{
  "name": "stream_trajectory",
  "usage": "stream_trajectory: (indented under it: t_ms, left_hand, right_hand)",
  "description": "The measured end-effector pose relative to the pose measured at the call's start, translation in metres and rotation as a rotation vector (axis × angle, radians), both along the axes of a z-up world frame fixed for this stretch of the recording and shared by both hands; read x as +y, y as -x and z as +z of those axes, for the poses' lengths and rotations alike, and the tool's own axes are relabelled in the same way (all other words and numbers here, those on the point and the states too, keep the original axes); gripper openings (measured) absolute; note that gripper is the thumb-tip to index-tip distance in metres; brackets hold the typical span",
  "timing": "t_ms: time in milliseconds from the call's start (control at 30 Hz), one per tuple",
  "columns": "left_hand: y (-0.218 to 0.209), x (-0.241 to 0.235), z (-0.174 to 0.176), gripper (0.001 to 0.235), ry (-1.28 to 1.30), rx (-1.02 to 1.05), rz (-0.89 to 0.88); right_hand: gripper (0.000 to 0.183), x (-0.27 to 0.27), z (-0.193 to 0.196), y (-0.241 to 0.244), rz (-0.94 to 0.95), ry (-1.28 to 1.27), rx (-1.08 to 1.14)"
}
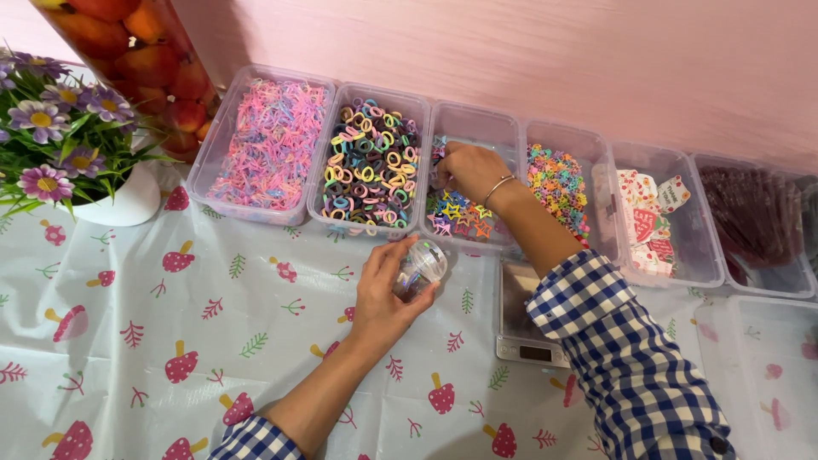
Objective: Picking various small hair accessories like beads, stars, and elastic bands from bins and packing them into small plastic bags.
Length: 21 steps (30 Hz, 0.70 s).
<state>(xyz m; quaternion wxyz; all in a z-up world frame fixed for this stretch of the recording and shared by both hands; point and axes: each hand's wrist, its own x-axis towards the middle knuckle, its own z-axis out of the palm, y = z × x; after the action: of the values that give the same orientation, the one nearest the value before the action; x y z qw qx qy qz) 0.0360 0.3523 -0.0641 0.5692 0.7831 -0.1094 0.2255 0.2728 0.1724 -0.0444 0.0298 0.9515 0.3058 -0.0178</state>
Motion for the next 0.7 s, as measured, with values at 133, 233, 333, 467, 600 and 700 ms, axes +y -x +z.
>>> stream_trajectory:
  t_ms: [133, 233, 333, 467, 600, 700]
  left_hand:
    - [0.002, 0.000, 0.004, 0.068, -0.008, 0.017, -0.004]
    - [0.003, -0.001, 0.005, 0.068, -0.007, 0.028, -0.005]
    - [0.003, -0.001, 0.007, 0.069, 0.004, 0.029, 0.006]
    - [0.002, -0.001, 0.005, 0.069, -0.006, 0.009, 0.014]
    - [0.001, -0.001, 0.006, 0.069, 0.006, 0.014, 0.011]
    - [0.000, -0.001, 0.002, 0.070, 0.008, 0.024, 0.012]
  right_hand:
    - [0.007, -0.006, -0.002, -0.004, -0.025, 0.001, -0.015]
    - [0.007, -0.012, -0.001, -0.007, -0.062, -0.096, 0.055]
    - [0.008, -0.018, -0.002, -0.011, -0.067, -0.131, 0.030]
    - [0.017, -0.018, -0.006, -0.013, -0.044, -0.145, 0.028]
    - [0.025, -0.018, -0.015, -0.014, -0.026, -0.150, 0.019]
    - [0.024, -0.020, -0.021, -0.019, -0.042, -0.152, 0.023]
